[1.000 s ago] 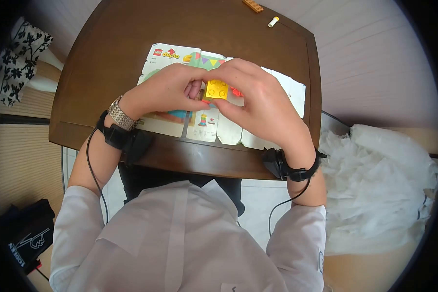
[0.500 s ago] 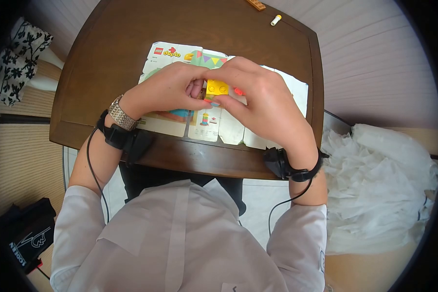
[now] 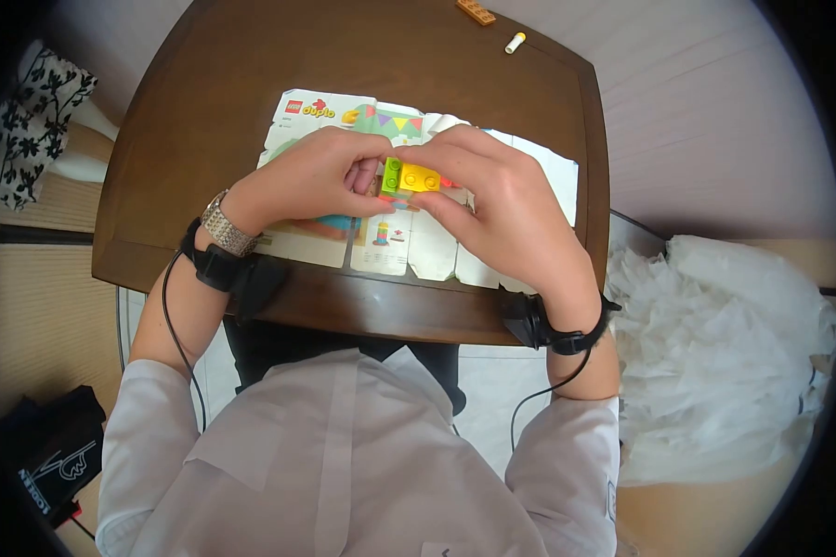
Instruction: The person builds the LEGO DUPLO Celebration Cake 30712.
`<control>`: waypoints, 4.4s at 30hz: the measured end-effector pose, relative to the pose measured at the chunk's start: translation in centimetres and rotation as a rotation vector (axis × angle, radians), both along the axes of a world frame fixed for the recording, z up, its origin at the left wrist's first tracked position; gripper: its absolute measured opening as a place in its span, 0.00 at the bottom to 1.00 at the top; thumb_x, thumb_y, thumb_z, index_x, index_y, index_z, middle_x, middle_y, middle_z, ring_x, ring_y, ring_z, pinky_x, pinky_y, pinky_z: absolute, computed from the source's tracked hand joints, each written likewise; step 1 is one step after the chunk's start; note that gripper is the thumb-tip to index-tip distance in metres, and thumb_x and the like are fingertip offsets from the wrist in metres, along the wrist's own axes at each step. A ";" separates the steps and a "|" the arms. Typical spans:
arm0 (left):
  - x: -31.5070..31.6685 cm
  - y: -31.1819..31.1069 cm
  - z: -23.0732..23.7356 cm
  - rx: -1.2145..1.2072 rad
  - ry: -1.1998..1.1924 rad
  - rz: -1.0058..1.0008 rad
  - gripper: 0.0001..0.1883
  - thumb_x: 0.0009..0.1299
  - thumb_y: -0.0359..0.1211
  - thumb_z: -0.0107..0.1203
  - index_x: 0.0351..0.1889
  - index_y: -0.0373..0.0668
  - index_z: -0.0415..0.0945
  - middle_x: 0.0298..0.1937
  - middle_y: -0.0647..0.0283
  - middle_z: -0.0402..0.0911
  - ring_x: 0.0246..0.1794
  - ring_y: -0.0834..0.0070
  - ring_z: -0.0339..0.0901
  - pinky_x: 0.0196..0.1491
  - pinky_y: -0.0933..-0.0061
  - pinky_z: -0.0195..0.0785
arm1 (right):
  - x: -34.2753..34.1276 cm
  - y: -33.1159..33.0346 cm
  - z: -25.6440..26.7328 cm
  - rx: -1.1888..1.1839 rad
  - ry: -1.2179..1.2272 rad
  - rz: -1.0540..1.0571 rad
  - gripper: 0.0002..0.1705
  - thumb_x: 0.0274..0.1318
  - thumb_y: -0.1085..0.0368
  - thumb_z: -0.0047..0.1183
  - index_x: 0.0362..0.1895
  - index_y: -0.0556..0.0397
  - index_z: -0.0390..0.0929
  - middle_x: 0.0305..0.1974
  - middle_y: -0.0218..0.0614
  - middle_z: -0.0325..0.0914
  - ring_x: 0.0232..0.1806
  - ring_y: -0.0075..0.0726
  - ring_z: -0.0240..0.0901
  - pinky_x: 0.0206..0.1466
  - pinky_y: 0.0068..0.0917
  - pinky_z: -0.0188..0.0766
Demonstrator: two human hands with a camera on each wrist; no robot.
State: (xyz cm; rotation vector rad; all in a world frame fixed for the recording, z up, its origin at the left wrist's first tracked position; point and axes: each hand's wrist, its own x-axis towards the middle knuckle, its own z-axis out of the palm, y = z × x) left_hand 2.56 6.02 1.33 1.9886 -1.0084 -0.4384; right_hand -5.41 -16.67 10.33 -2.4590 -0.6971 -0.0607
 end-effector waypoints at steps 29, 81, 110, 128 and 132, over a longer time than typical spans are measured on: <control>-0.1 0.1 0.5 -0.028 0.027 0.024 0.16 0.63 0.37 0.74 0.32 0.41 0.76 0.21 0.68 0.73 0.22 0.77 0.70 0.29 0.73 0.63 | 2.7 -1.8 -1.2 0.144 0.059 0.077 0.19 0.58 0.67 0.71 0.54 0.54 0.86 0.43 0.39 0.88 0.36 0.37 0.83 0.42 0.31 0.78; -0.3 0.0 1.4 0.070 -0.029 0.024 0.18 0.64 0.42 0.73 0.32 0.41 0.76 0.23 0.64 0.78 0.25 0.68 0.77 0.32 0.66 0.68 | 5.3 -6.4 -4.9 -0.018 0.340 -0.530 0.19 0.63 0.53 0.68 0.40 0.60 0.88 0.29 0.40 0.85 0.31 0.33 0.80 0.37 0.31 0.76; -0.5 0.1 1.2 0.094 -0.081 0.018 0.16 0.66 0.42 0.71 0.41 0.41 0.81 0.25 0.64 0.80 0.26 0.66 0.79 0.33 0.64 0.70 | 8.2 -8.3 -5.7 -0.001 0.337 -0.587 0.18 0.67 0.54 0.64 0.37 0.60 0.86 0.31 0.40 0.87 0.23 0.30 0.81 0.35 0.32 0.77; -0.5 0.1 0.7 -0.030 -0.050 0.029 0.20 0.65 0.40 0.73 0.28 0.41 0.70 0.21 0.66 0.72 0.22 0.72 0.71 0.30 0.70 0.65 | 19.7 -11.4 -8.1 -0.369 -0.154 -0.604 0.18 0.63 0.54 0.66 0.53 0.46 0.89 0.50 0.47 0.87 0.53 0.54 0.84 0.59 0.44 0.80; -0.2 0.2 0.8 0.033 -0.061 0.010 0.16 0.65 0.42 0.72 0.38 0.42 0.80 0.24 0.65 0.79 0.26 0.69 0.79 0.33 0.66 0.70 | 17.9 -11.1 -7.3 -0.159 -0.119 -0.548 0.10 0.59 0.63 0.68 0.45 0.47 0.90 0.36 0.42 0.89 0.41 0.45 0.88 0.47 0.37 0.81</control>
